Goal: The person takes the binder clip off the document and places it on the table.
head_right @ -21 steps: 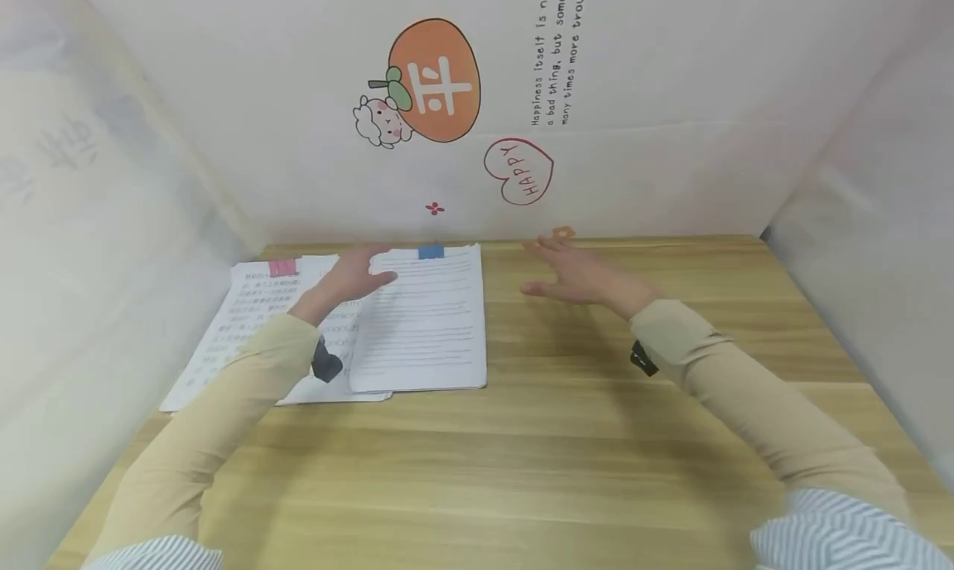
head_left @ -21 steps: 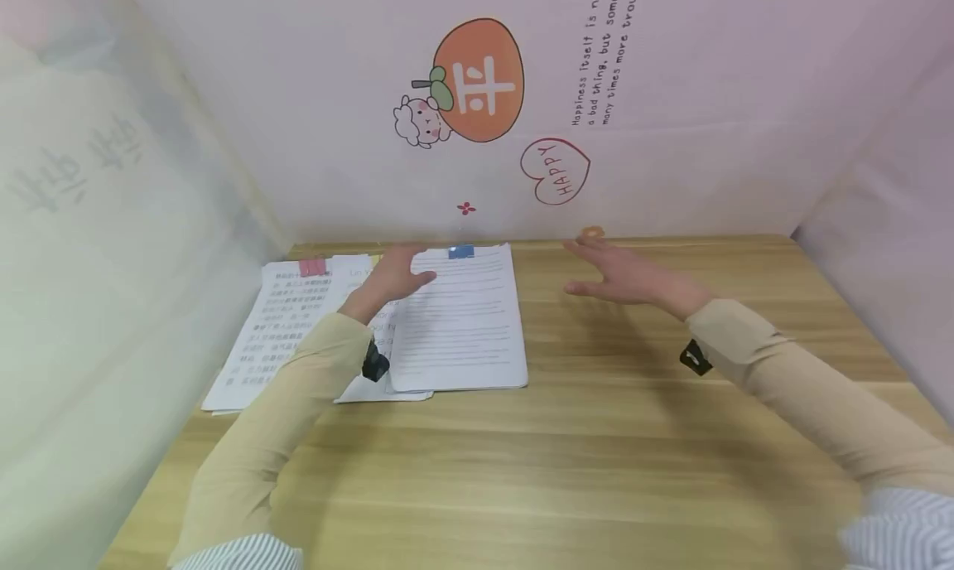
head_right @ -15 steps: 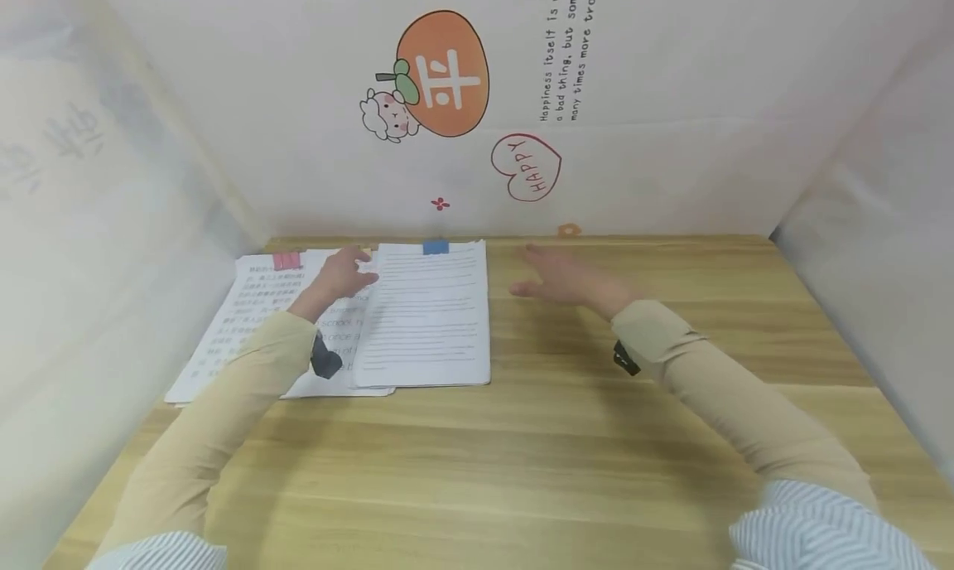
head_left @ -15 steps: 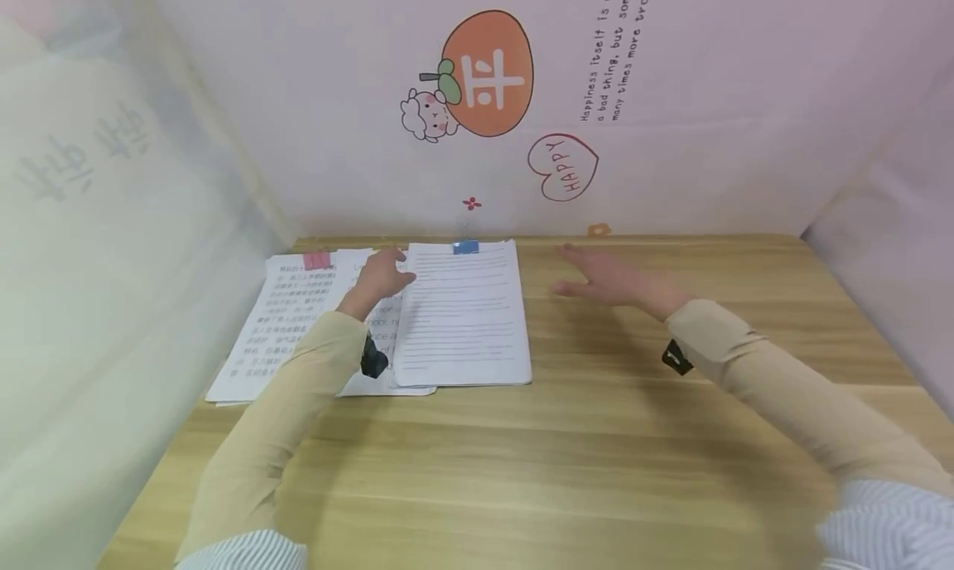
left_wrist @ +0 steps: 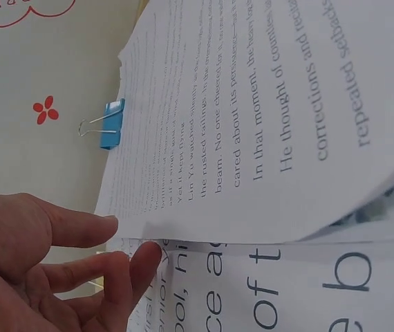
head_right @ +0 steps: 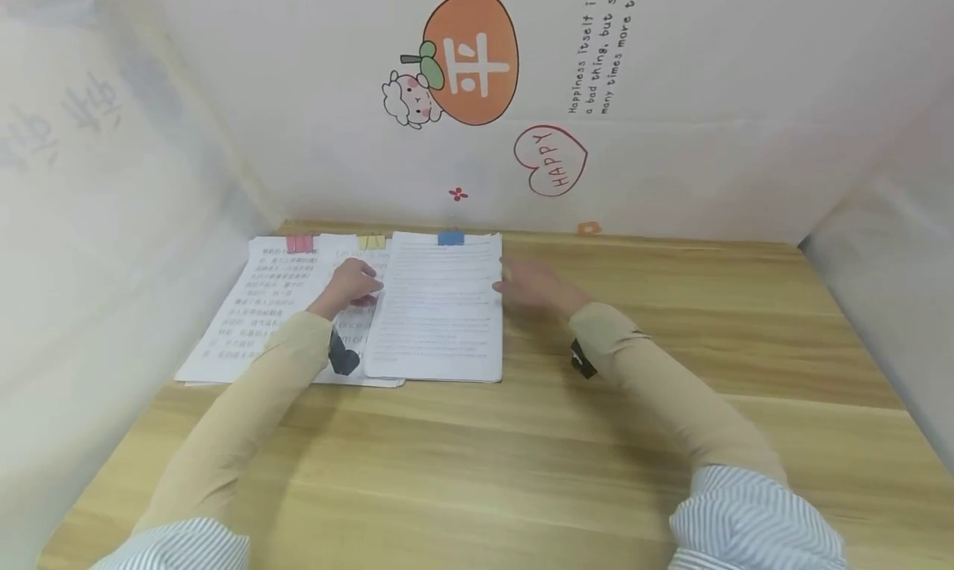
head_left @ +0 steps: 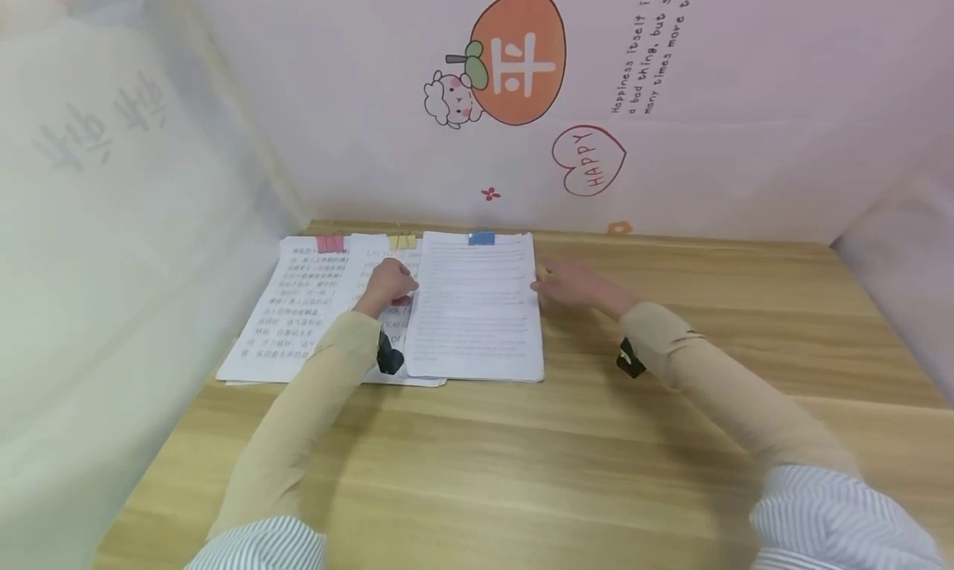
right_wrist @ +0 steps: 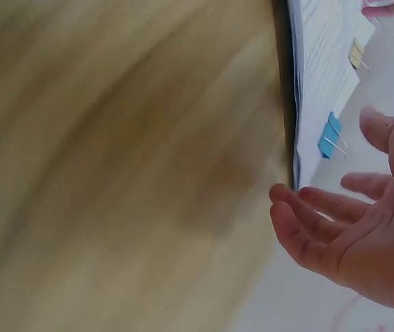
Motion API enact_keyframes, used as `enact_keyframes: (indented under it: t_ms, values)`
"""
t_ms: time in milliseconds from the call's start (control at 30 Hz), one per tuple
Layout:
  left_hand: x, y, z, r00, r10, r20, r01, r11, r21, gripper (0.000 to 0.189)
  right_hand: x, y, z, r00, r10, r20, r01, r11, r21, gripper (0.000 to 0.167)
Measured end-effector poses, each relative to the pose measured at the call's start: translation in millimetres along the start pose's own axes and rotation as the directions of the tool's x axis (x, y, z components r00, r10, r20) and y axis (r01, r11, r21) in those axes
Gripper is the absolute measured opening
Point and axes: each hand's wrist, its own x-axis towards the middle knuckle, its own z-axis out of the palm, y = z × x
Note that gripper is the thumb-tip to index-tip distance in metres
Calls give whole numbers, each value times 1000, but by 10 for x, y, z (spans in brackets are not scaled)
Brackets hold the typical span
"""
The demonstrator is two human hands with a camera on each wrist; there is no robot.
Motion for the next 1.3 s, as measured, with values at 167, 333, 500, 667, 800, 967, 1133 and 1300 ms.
enact_keyframes:
  t_ms: [167, 333, 500, 667, 800, 967, 1133, 1300]
  values:
    - [136, -37, 16, 999, -51, 6, 51, 997, -56, 33, 141, 3, 110, 992, 126, -18, -117, 962, 246, 55]
    - [146, -56, 28, 995, -97, 23, 99, 987, -128, 26, 243, 22, 198, 954, 298, -18, -255, 844, 472, 51]
    - [152, -59, 65, 994, -101, 37, 105, 986, -129, 10, 320, 57, 267, 925, 379, 29, -301, 686, 662, 15]
    - [169, -96, 102, 996, -78, 45, 82, 991, -108, 11, 380, 40, 312, 898, 432, 87, -340, 553, 761, 16]
    - [169, -109, 101, 996, -72, 51, 78, 988, -135, 7, 428, 23, 318, 882, 459, 104, -351, 494, 795, 47]
    - [122, -71, 112, 993, -56, 104, 78, 971, -227, 20, 354, 90, 307, 874, 472, 116, -361, 472, 804, 52]
    - [58, -38, 107, 988, -17, 150, 60, 956, -287, 28, 183, 167, 313, 877, 467, 111, -346, 455, 820, 45]
    - [1, 20, 120, 981, -16, 194, 83, 937, -341, 32, -58, 219, 338, 879, 456, 136, -350, 427, 834, 46]
